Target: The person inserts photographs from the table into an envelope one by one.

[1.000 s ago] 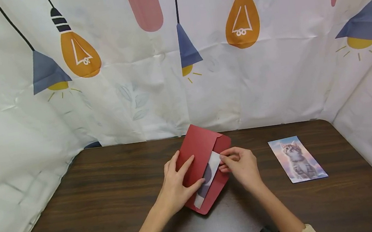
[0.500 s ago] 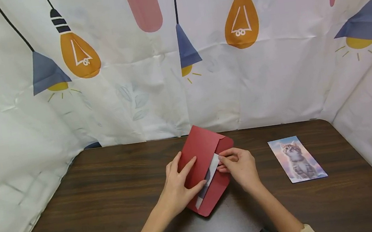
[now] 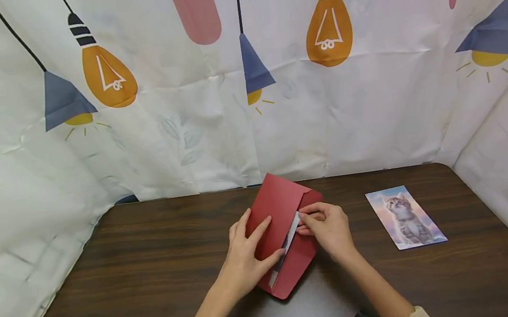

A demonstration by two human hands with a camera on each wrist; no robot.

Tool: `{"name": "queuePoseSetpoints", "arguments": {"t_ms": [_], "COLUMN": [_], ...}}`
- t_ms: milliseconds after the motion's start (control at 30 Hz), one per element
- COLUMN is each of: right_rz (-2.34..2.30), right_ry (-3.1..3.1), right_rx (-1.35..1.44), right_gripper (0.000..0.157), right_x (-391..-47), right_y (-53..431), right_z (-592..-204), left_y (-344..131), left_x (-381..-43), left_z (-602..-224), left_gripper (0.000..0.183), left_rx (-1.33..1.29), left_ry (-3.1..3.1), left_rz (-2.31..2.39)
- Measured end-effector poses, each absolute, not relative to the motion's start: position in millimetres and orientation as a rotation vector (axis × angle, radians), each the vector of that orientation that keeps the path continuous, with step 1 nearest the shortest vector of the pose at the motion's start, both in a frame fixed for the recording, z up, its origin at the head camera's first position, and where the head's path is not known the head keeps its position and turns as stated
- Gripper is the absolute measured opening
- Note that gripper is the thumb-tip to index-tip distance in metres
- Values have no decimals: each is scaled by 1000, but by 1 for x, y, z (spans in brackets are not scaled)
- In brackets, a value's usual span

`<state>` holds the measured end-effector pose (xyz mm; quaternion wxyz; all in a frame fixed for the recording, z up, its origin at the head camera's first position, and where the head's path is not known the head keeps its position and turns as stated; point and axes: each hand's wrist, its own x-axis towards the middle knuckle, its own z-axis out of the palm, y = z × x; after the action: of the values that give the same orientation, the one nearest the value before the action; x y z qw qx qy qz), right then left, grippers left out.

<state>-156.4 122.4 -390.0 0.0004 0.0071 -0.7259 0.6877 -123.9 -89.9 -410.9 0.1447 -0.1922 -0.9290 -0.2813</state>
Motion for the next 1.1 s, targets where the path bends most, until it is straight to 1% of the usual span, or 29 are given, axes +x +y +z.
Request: {"name": "queuePoseSetpoints", "arguments": {"t_ms": [767, 1100], "right_rz": [2233, 2218], "right_ry": [-2221, -2255], "right_rx": [19, 88], "right_gripper": [26, 28], "right_x": [-157, -157], "right_y": [123, 125], "right_z": [-390, -390], "left_y": [-87, -87], "left_x": [-121, -121], "left_z": [-410, -409], "left_gripper": [66, 66], "left_rx": [-583, -557], "left_ry": [-2641, -2684], "left_rz": [-821, -867]}}
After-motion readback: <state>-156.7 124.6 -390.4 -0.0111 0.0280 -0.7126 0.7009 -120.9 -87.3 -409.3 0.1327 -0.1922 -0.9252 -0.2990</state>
